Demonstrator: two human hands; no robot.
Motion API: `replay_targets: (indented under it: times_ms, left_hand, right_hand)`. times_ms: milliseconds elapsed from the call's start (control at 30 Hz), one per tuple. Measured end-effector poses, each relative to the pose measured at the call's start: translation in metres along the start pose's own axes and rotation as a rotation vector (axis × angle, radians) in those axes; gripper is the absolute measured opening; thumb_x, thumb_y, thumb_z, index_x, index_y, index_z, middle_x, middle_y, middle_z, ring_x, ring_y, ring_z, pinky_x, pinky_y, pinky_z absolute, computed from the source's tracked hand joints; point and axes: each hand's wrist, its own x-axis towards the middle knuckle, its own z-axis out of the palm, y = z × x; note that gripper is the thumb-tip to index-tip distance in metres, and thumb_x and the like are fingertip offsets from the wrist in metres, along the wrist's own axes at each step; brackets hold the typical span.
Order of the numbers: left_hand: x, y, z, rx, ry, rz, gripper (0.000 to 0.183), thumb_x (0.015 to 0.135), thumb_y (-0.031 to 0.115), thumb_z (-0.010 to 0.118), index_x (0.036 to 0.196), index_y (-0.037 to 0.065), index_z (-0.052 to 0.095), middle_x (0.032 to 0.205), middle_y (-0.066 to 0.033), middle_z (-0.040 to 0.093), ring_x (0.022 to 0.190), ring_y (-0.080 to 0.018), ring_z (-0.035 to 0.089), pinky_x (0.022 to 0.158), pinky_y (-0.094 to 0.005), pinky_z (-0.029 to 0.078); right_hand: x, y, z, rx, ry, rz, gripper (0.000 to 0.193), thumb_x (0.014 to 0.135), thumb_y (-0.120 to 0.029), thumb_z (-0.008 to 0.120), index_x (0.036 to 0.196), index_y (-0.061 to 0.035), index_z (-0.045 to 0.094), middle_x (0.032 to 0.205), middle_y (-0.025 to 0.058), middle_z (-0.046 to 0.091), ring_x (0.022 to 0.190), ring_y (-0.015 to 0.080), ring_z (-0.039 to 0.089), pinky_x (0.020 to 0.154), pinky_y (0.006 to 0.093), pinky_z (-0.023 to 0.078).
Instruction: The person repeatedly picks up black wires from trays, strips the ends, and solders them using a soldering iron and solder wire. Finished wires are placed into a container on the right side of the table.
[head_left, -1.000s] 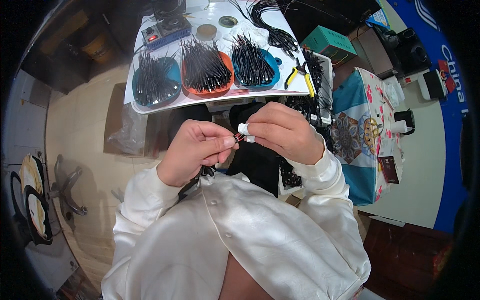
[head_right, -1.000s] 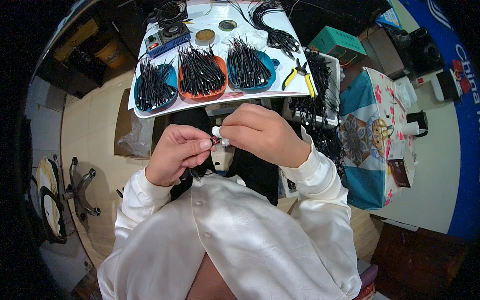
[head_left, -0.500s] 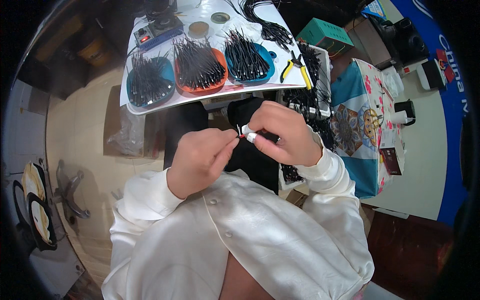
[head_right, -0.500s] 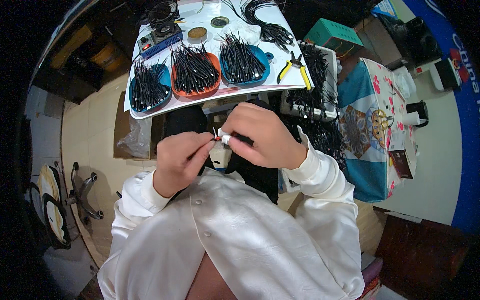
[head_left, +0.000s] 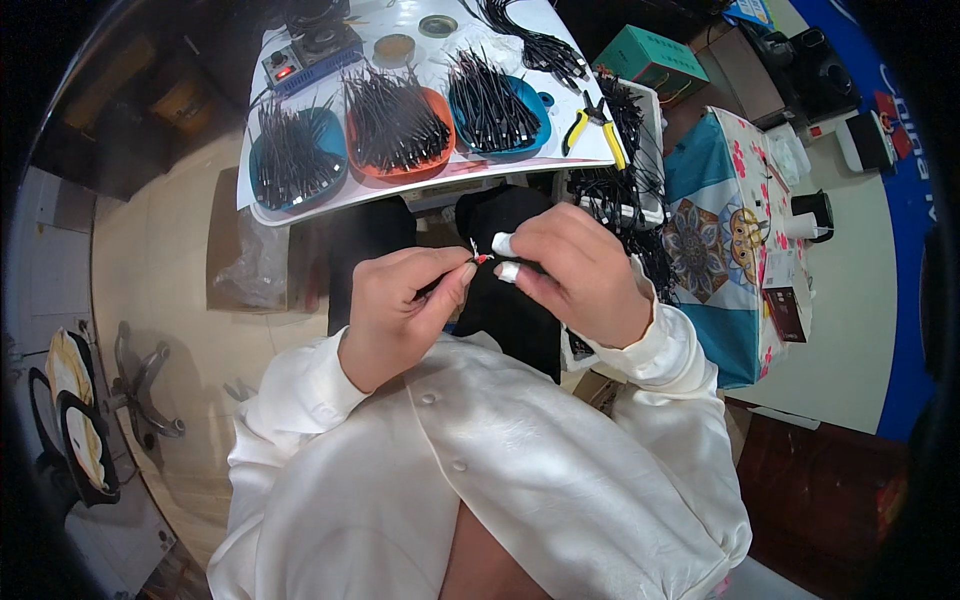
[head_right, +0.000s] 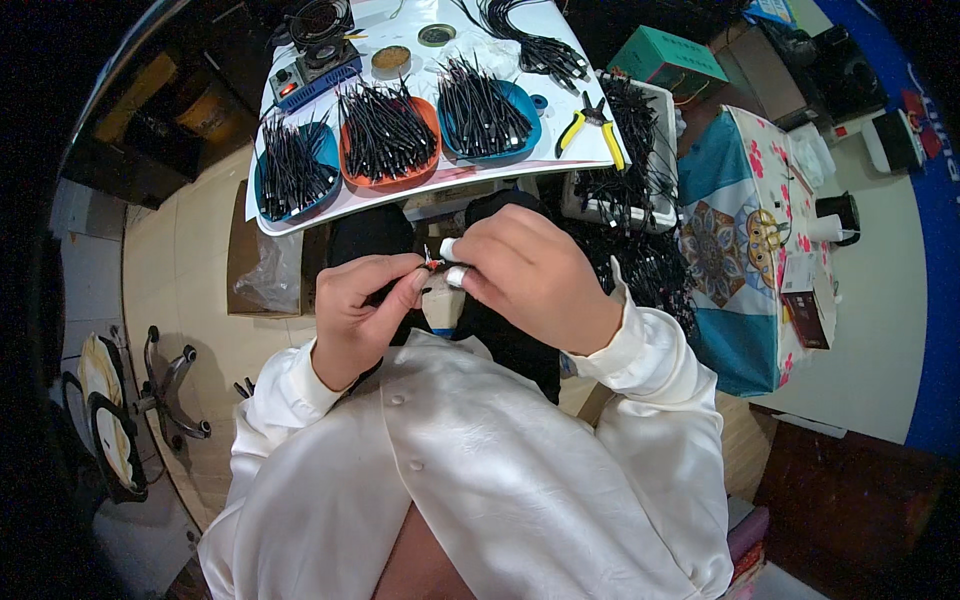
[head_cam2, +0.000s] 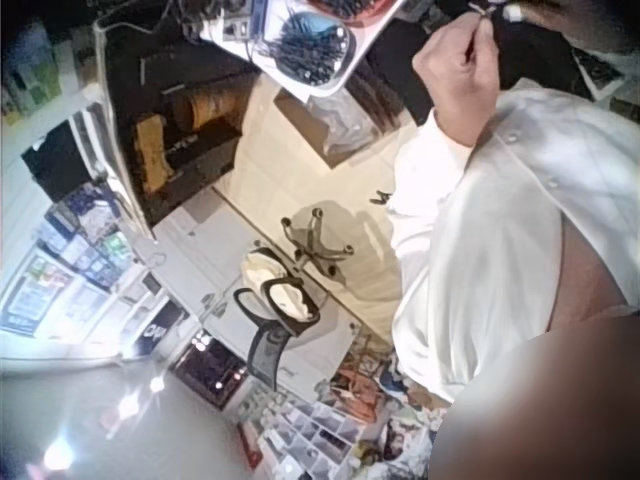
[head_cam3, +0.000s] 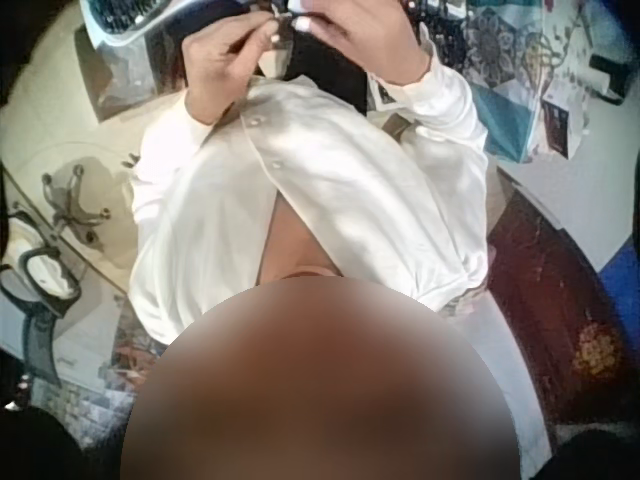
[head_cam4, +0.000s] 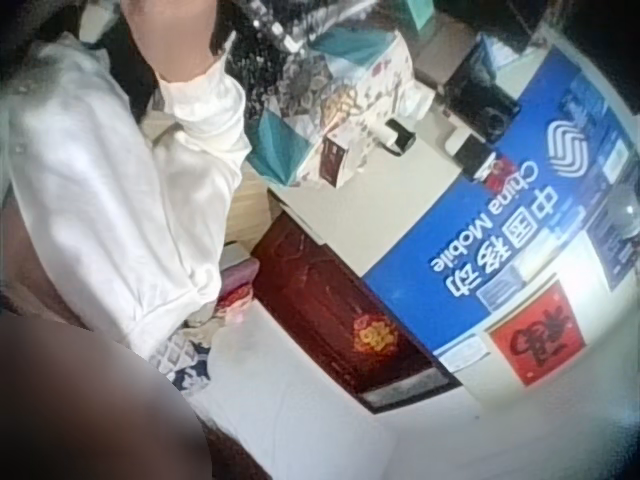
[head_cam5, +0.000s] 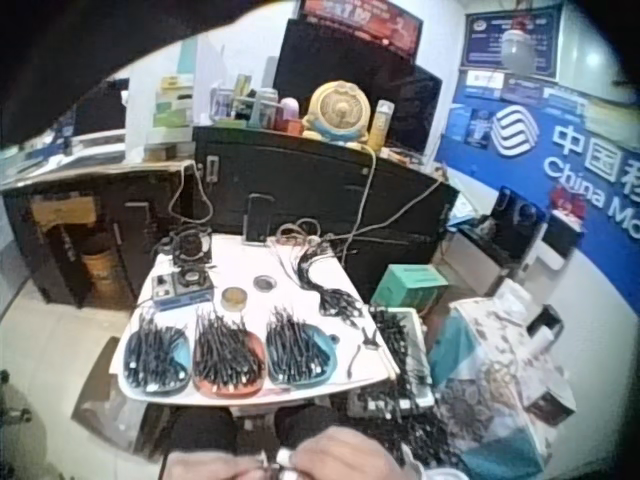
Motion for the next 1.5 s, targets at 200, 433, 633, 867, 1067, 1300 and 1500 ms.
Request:
replay_targets:
  times_ms: [200, 433, 633, 867, 1067, 1300, 1500]
  left_hand:
    - [-0.003, -0.005, 0.006, 0.341, 0.047, 0.318, 0.017, 0.080, -0.001, 0.066, 0.097, -0.004, 0.065, 0.070, -0.0096, 0.061, 0.058, -0.0209, 0.059, 0.051, -0.0307, 0.046]
    - [-0.006, -0.008, -0.002, 0.100, -0.004, 0.115, 0.015, 0.082, -0.001, 0.066, 0.097, -0.005, 0.066, 0.070, -0.0098, 0.062, 0.060, -0.0161, 0.060, 0.051, -0.0268, 0.046]
    - [-0.006, -0.008, -0.004, -0.441, -0.063, -0.322, 0.012, 0.088, 0.002, 0.064, 0.096, -0.005, 0.068, 0.070, -0.0065, 0.063, 0.059, -0.0073, 0.056, 0.053, -0.0221, 0.045]
    - [-0.006, -0.014, -0.004, -0.202, -0.103, -0.164, 0.011, 0.091, 0.004, 0.062, 0.096, -0.005, 0.066, 0.074, -0.0025, 0.064, 0.064, -0.0066, 0.057, 0.055, -0.0210, 0.045]
    - [-0.007, -0.018, -0.012, -0.801, -0.154, -0.476, 0.013, 0.091, 0.002, 0.060, 0.104, -0.003, 0.060, 0.080, -0.0039, 0.062, 0.063, -0.0059, 0.053, 0.051, -0.0185, 0.038]
    - [-0.007, -0.022, -0.012, -1.159, -0.183, -0.528, 0.014, 0.090, 0.006, 0.062, 0.101, -0.001, 0.060, 0.080, -0.0054, 0.060, 0.056, -0.0053, 0.045, 0.046, -0.0189, 0.028]
    - [-0.010, -0.022, -0.010, -1.195, -0.173, -0.491, 0.013, 0.091, 0.001, 0.059, 0.103, -0.001, 0.061, 0.086, -0.0073, 0.063, 0.060, -0.0066, 0.048, 0.048, -0.0189, 0.031]
  right_hand:
    - [-0.005, -0.003, 0.010, 0.473, -0.137, 0.551, 0.017, 0.078, -0.004, 0.071, 0.091, 0.0002, 0.061, 0.082, 0.0041, 0.060, 0.072, 0.0149, 0.057, 0.062, 0.0272, 0.046]
    - [-0.007, 0.004, 0.013, 0.925, -0.158, 0.769, 0.016, 0.089, -0.010, 0.065, 0.101, 0.0003, 0.062, 0.083, 0.0017, 0.061, 0.074, 0.0072, 0.056, 0.064, 0.0219, 0.046]
    - [0.001, 0.009, 0.009, 0.131, -0.026, -0.086, 0.036, 0.063, 0.004, 0.074, 0.095, -0.0034, 0.060, 0.088, 0.0095, 0.059, 0.078, 0.0306, 0.058, 0.067, 0.0366, 0.049]
    - [-0.003, 0.000, 0.020, 0.399, -0.092, 0.366, 0.019, 0.077, -0.002, 0.069, 0.092, -0.0006, 0.058, 0.079, 0.0080, 0.055, 0.068, 0.0201, 0.057, 0.060, 0.0302, 0.047]
    - [-0.006, 0.005, 0.022, 0.494, -0.018, 0.348, 0.021, 0.084, -0.004, 0.065, 0.104, 0.0006, 0.061, 0.087, 0.0078, 0.060, 0.067, 0.0163, 0.058, 0.060, 0.0275, 0.047]
    - [0.000, 0.004, 0.019, 0.346, -0.004, 0.081, 0.027, 0.077, 0.001, 0.069, 0.103, -0.0006, 0.061, 0.092, 0.0103, 0.063, 0.076, 0.0240, 0.062, 0.065, 0.0332, 0.049]
    - [-0.002, 0.003, 0.025, 0.361, -0.045, 0.108, 0.021, 0.073, 0.001, 0.067, 0.092, -0.0012, 0.059, 0.079, 0.0098, 0.055, 0.069, 0.0260, 0.056, 0.061, 0.0324, 0.048]
